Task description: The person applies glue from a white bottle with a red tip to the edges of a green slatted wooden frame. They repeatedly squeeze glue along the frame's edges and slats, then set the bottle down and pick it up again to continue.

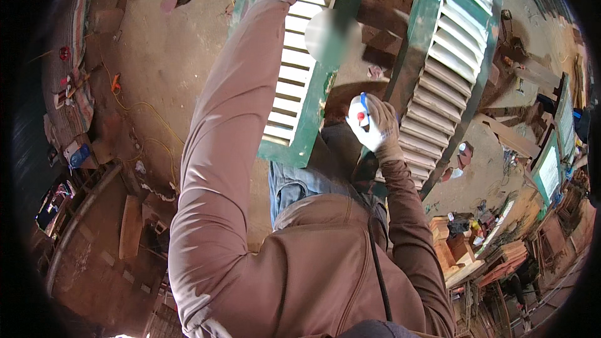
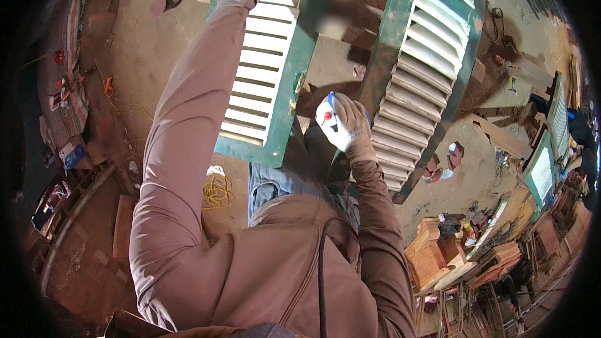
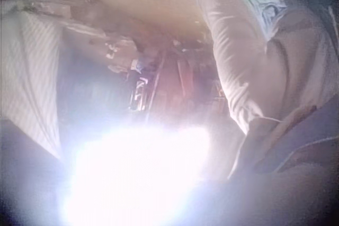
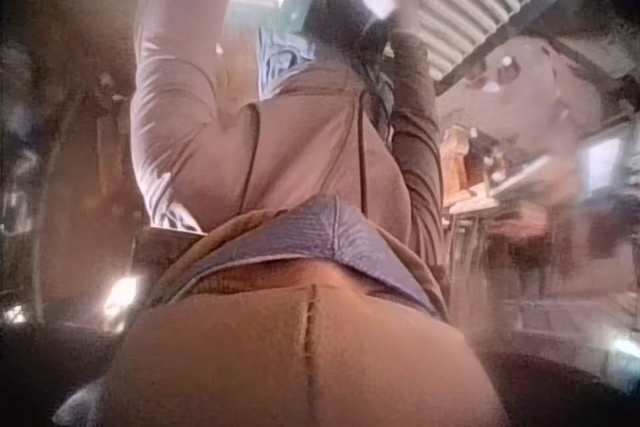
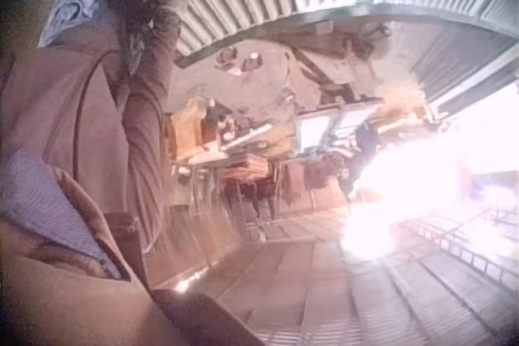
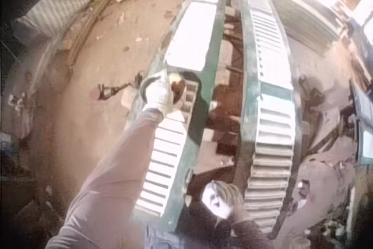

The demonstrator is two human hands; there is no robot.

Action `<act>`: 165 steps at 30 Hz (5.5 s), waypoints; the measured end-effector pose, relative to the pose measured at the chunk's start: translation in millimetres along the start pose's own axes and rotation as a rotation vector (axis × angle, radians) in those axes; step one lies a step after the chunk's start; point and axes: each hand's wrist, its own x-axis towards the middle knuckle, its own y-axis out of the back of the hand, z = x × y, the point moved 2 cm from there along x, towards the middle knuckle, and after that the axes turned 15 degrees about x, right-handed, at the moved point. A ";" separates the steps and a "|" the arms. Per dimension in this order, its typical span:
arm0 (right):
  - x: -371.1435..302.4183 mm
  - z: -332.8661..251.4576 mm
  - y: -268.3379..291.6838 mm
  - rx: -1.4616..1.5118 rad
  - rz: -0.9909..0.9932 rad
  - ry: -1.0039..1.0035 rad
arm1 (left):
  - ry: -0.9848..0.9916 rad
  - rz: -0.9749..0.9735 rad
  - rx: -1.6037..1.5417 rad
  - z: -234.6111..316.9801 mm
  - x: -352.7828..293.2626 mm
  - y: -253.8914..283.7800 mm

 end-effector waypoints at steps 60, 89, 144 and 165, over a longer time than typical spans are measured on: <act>1.4 -5.1 -1.5 0.002 0.010 0.044 | 0.752 0.052 -0.014 133.5 -391.9 89.2; -0.7 -1.6 -3.4 -0.006 0.005 0.030 | 0.677 -0.238 0.137 85.7 -379.7 102.9; 16.0 -78.1 15.0 -0.491 -0.315 0.052 | 0.746 0.088 0.311 -1.0 -440.1 111.0; 12.9 -82.6 12.1 -0.470 -0.369 0.063 | 0.744 0.094 0.350 -0.7 -438.5 110.6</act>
